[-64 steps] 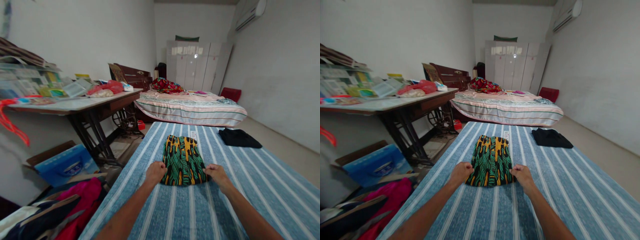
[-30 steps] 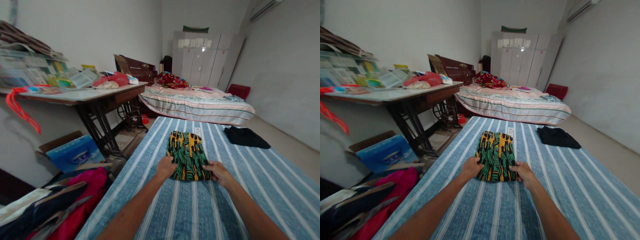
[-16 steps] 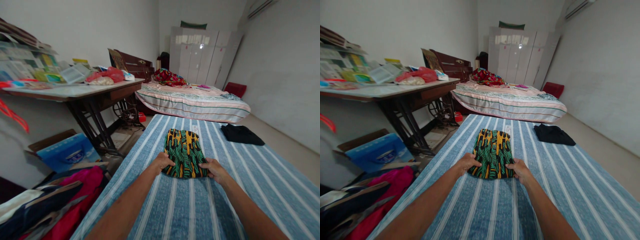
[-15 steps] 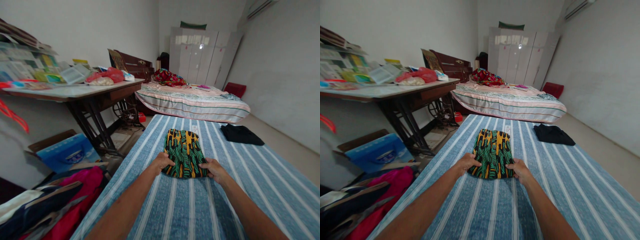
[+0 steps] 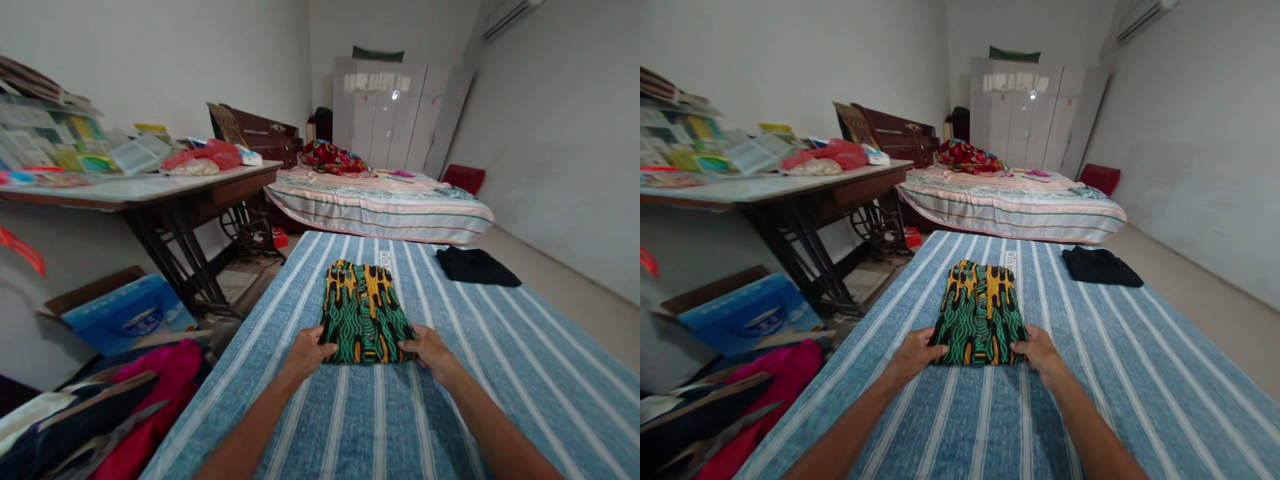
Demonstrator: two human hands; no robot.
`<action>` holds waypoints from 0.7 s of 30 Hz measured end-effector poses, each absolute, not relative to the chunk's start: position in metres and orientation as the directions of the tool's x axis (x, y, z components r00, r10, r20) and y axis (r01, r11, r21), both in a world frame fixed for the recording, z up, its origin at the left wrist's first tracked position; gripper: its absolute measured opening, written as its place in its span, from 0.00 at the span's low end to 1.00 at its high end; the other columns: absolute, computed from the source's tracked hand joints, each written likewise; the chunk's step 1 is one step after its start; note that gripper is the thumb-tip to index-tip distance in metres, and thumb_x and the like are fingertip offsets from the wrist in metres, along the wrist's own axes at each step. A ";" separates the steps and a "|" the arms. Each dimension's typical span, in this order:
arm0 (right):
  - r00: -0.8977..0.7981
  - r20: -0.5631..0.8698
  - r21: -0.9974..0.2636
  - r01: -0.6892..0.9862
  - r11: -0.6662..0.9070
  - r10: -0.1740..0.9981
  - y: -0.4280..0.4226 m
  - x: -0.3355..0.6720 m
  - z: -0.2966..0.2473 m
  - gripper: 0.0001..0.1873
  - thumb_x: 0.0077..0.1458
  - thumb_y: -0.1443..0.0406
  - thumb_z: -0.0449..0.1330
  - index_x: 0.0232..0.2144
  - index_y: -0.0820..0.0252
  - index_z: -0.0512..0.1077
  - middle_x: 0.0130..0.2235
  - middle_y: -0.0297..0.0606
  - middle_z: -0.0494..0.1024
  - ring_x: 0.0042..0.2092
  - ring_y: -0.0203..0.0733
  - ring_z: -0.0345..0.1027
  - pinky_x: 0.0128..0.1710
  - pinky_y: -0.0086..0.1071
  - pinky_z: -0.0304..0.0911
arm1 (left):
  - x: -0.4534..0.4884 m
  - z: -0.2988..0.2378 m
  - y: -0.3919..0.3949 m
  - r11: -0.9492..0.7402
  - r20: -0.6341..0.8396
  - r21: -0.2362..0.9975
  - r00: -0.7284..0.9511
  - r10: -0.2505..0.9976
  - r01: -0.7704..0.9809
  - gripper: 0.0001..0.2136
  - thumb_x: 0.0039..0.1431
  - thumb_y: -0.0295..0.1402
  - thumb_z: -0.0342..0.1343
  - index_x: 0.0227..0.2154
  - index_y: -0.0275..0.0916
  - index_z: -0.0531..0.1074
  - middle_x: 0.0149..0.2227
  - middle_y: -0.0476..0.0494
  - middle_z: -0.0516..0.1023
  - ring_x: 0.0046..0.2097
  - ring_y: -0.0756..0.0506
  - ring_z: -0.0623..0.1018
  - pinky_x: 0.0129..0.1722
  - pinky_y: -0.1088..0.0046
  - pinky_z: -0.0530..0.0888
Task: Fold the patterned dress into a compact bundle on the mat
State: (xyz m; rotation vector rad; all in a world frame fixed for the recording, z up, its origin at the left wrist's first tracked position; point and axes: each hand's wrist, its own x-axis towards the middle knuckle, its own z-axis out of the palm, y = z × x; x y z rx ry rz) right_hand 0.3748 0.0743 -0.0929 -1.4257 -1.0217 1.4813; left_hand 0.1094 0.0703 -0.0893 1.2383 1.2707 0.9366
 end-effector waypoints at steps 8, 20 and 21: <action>-0.029 -0.128 -0.986 -0.107 -0.130 0.991 0.075 0.370 -0.108 0.20 0.29 0.67 0.66 0.31 0.60 0.70 0.28 0.33 0.78 0.31 0.42 0.72 0.35 0.33 0.66 | 0.107 -0.081 0.085 0.290 -0.307 0.942 0.090 0.947 0.169 0.09 0.39 0.34 0.59 0.25 0.35 0.73 0.24 0.49 0.77 0.32 0.45 0.78 0.34 0.71 0.72; -0.024 -0.355 -0.935 0.022 -0.355 0.934 0.086 0.377 -0.101 0.22 0.40 0.58 0.63 0.40 0.60 0.71 0.20 0.32 0.72 0.16 0.31 0.56 0.10 0.23 0.39 | 0.100 -0.069 0.125 0.302 -0.234 0.654 -0.195 0.953 0.693 0.05 0.48 0.33 0.54 0.27 0.38 0.69 0.19 0.49 0.72 0.27 0.45 0.75 0.26 0.74 0.66; -0.037 -0.362 -0.932 0.027 -0.362 0.931 0.089 0.377 -0.103 0.24 0.39 0.57 0.64 0.41 0.60 0.70 0.21 0.32 0.72 0.15 0.31 0.56 0.10 0.23 0.38 | 0.103 -0.066 0.130 0.253 -0.154 0.572 -0.202 0.967 0.780 0.06 0.49 0.34 0.53 0.30 0.38 0.69 0.23 0.47 0.74 0.31 0.44 0.76 0.30 0.73 0.68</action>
